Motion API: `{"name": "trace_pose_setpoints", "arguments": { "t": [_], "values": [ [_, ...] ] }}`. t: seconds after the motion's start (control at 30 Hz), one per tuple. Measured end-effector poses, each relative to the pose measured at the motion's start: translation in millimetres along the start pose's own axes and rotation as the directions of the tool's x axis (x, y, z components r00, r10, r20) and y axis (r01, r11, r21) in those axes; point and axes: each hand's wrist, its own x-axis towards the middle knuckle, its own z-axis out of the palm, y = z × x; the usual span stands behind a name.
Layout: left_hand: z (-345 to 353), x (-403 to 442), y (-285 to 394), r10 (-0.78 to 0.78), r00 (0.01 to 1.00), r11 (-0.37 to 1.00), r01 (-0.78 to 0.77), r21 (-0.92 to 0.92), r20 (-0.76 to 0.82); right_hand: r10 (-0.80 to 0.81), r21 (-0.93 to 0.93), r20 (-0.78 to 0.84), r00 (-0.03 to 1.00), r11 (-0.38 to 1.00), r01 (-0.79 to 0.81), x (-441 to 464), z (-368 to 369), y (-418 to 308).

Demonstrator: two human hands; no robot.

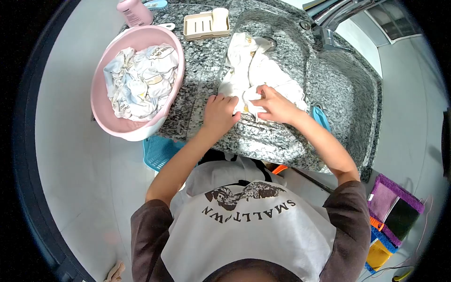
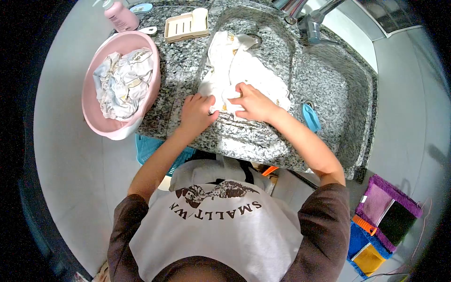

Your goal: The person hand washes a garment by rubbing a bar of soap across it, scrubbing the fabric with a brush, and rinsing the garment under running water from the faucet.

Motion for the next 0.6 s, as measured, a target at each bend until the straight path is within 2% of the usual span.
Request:
{"name": "trace_pose_setpoints", "arguments": {
  "t": [0.07,0.17,0.23,0.27,0.37,0.47,0.53,0.57,0.6],
  "values": [
    [2.1,0.4,1.0,-0.039,0.999,0.999,0.039,-0.032,-0.022,0.026,-0.071,0.09,0.996,0.997,-0.02,-10.0,-8.4,8.0],
    [-3.3,-2.2,-4.6,-0.029,0.998,0.993,0.035,-0.116,0.049,0.027,-0.1,0.108,0.994,0.995,-0.016,-29.0,-20.6,21.8],
    [-15.2,-3.9,-1.8,0.008,0.994,0.999,-0.002,-0.052,0.113,0.048,-0.12,0.138,0.989,0.992,-0.032,-42.0,-30.8,30.9],
    [-19.6,-3.9,-1.9,0.012,0.993,0.999,-0.006,-0.053,0.115,0.052,-0.171,0.174,0.983,0.985,-0.022,-47.8,-37.6,35.5],
    [-30.9,-2.9,-2.2,-0.022,0.997,0.999,0.019,0.043,0.071,0.01,-0.172,0.178,0.984,0.985,0.021,-68.7,-56.9,53.1],
    [-38.0,-3.1,-3.9,-0.021,0.992,0.993,0.006,0.114,0.125,0.038,-0.207,0.259,0.965,0.978,0.017,-75.6,-76.2,63.8],
    [-40.9,-4.2,-6.3,0.032,0.999,0.981,-0.037,0.192,0.026,0.169,-0.203,0.39,0.905,0.975,-0.095,-74.9,-93.8,62.3],
    [-45.0,-4.8,-7.9,0.035,0.999,0.981,-0.039,0.19,0.027,0.178,-0.223,0.376,0.91,0.97,-0.097,-76.8,-97.5,67.6],
    [-52.7,-3.8,-8.8,-0.011,0.996,0.975,-0.011,0.223,0.093,0.18,-0.223,0.374,0.91,0.97,-0.1,-77.8,-98.6,74.2]
  ]
}}
